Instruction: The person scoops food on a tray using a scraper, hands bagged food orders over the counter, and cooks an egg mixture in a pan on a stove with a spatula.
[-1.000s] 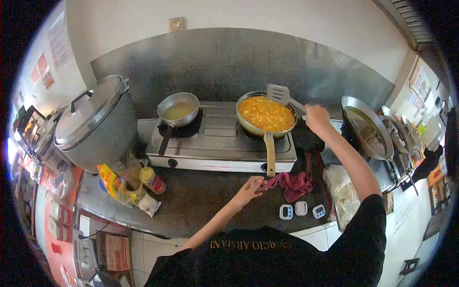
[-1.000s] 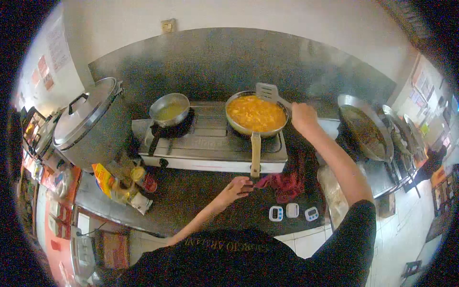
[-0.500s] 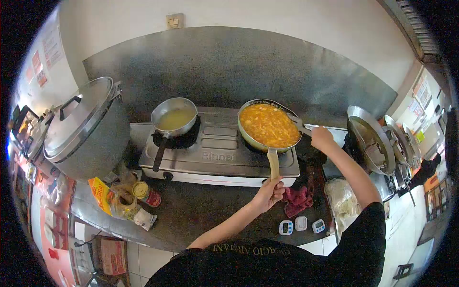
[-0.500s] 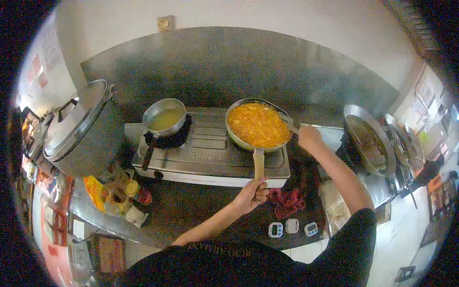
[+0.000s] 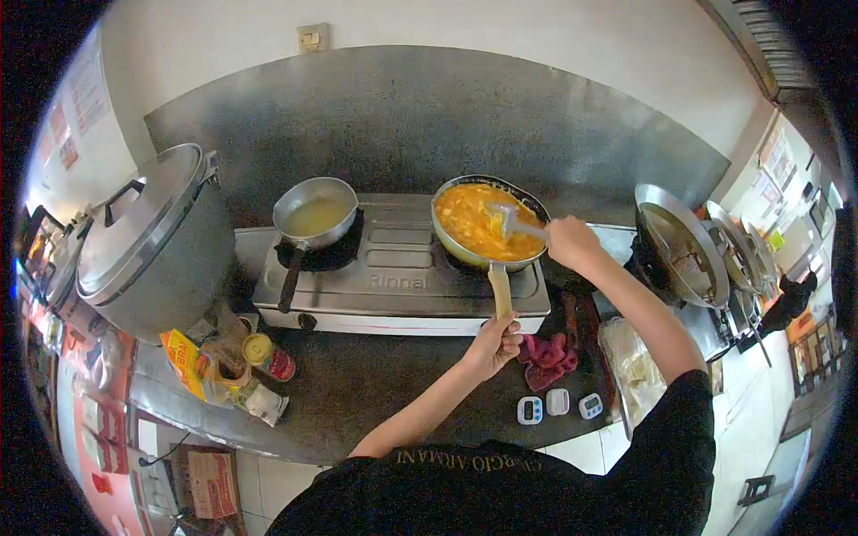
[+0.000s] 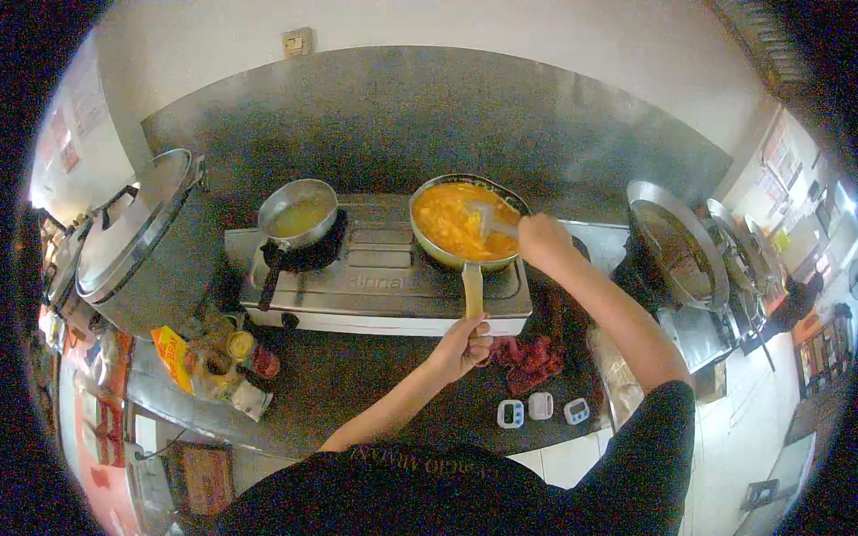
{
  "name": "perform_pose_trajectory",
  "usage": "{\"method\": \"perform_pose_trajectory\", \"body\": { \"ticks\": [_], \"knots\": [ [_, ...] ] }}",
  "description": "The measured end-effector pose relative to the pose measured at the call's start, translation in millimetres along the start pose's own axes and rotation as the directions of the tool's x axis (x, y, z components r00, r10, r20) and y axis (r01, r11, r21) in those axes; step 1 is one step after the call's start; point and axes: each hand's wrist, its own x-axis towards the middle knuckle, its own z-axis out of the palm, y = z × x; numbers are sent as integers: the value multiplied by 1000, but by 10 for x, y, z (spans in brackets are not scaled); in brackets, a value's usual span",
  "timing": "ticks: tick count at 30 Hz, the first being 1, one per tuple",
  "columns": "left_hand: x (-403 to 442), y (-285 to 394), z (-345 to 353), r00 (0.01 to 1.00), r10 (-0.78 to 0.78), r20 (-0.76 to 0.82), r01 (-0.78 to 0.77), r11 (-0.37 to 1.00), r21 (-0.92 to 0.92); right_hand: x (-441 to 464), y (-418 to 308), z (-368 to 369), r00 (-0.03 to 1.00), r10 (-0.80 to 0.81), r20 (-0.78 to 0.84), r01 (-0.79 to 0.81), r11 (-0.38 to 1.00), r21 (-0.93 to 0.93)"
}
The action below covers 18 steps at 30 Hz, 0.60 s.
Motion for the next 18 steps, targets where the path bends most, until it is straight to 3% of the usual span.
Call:
{"method": "perform_pose_trajectory", "body": {
  "ticks": [3,10,12,18],
  "knots": [
    [-10,14,7,1000,-3,-26,3,1000,23,6,-150,-136,992,-19,-128,7,996,-91],
    [-28,32,-31,999,36,-20,-35,998,53,-41,-327,103,977,-165,-136,137,972,-193],
    [-32,71,-98,1000,16,6,-16,998,53,11,-344,22,977,-177,-115,131,935,-329],
    [-184,297,-206,1000,-18,5,17,987,160,140,-209,-246,979,-33,-200,-50,916,-399]
  ]
}}
